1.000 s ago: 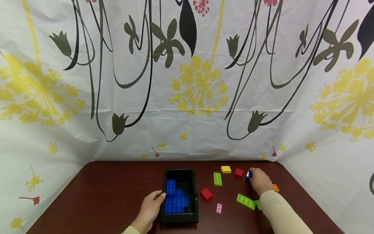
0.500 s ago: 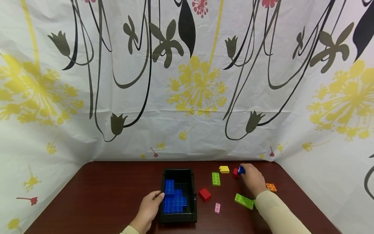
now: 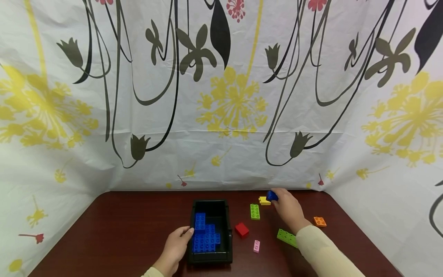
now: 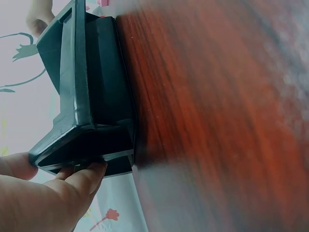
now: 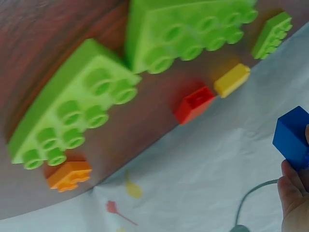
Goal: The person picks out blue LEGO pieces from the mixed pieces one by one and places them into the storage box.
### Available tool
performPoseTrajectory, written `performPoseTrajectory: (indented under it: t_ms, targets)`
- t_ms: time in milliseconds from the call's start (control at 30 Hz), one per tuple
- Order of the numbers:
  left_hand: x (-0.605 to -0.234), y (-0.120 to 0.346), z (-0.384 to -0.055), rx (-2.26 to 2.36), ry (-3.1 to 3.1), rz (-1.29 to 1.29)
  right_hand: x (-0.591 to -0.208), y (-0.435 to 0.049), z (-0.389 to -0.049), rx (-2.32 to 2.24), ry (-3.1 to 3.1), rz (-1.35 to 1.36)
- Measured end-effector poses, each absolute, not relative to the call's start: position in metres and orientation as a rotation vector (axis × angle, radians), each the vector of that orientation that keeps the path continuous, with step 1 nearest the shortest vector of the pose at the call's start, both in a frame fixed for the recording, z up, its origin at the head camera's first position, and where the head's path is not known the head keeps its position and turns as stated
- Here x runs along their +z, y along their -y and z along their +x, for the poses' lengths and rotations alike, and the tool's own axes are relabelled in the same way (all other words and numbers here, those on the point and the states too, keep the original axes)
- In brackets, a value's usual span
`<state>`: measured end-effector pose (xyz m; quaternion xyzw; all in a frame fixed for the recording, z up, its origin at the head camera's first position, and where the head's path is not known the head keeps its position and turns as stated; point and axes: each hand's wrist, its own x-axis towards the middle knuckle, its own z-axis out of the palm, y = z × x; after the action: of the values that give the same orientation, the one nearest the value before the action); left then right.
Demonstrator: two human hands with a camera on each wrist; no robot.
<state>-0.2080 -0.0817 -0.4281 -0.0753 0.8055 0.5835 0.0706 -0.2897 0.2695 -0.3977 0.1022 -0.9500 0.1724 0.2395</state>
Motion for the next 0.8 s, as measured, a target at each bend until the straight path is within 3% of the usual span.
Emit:
performPoseTrajectory:
  t_ms: [800]
  targets:
    - [-0.429,0.082,-0.207,1.773,-2.418,-0.224,-0.378,-0.217,-0.269,0.545,2.477,0.411]
